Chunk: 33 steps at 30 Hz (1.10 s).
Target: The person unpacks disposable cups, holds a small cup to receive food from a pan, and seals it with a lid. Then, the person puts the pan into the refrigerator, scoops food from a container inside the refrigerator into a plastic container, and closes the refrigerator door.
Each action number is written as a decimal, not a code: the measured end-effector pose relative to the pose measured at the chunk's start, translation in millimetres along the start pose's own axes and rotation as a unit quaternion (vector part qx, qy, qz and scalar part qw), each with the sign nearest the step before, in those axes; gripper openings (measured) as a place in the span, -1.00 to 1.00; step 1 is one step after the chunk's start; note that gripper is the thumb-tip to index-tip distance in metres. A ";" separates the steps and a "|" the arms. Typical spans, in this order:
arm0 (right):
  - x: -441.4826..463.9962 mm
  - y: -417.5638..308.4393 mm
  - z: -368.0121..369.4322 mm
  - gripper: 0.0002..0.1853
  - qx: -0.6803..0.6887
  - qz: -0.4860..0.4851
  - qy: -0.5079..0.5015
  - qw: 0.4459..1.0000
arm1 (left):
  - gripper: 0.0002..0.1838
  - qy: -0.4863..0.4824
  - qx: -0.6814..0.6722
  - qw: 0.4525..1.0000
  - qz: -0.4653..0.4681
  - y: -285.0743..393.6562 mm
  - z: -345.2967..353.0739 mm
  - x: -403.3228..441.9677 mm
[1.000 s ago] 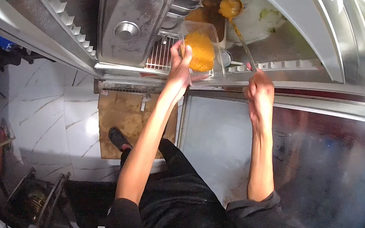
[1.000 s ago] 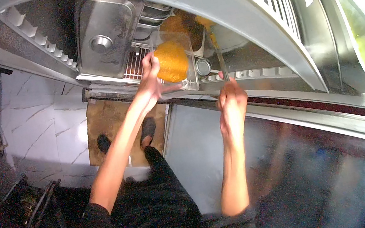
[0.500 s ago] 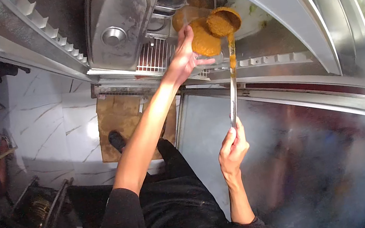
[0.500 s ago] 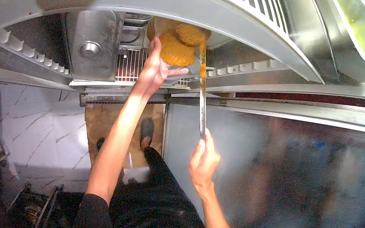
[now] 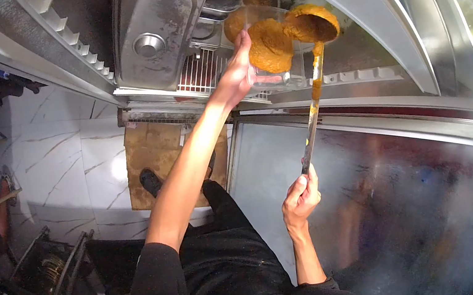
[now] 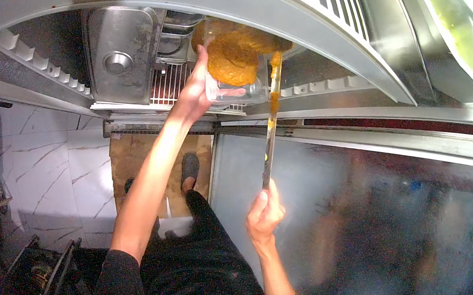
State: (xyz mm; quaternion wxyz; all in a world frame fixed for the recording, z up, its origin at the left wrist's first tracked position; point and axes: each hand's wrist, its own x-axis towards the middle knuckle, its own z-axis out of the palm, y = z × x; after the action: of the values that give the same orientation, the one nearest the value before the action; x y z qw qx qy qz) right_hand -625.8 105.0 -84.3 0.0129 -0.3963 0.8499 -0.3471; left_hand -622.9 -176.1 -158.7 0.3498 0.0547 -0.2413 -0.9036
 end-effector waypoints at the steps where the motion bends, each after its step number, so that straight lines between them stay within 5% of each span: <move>1: -2.6 5.3 2.2 -0.65 -0.009 -0.009 -0.001 1.000 | -0.27 -0.001 -0.006 1.000 -0.005 2.1 1.7 0.5; 15: -4.4 4.9 4.8 -0.64 0.054 -0.004 0.007 0.999 | -0.29 -0.016 -0.032 0.999 -0.006 9.0 -3.5 -13.0; 19: 3.4 -15.5 -8.4 -0.64 0.204 0.145 -0.035 0.968 | -0.30 0.000 -0.017 1.000 -0.008 6.6 -10.5 -21.4; 26: 51.8 -51.8 -41.7 -0.59 0.359 0.234 -0.089 0.899 | -0.32 0.059 -0.011 0.996 -0.060 6.8 -31.7 -52.5; 33: 158.4 -8.6 41.3 -0.72 0.353 0.195 -0.134 0.905 | -0.25 0.140 -0.023 0.987 -0.078 -7.9 -41.4 -145.9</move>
State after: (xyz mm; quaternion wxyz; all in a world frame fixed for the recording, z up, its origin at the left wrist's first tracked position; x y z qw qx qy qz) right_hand -716.4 -30.8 -70.4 0.3332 -0.2346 0.7222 -0.5589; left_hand -507.3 -91.5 -209.0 0.3094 0.1912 -0.1638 -0.9170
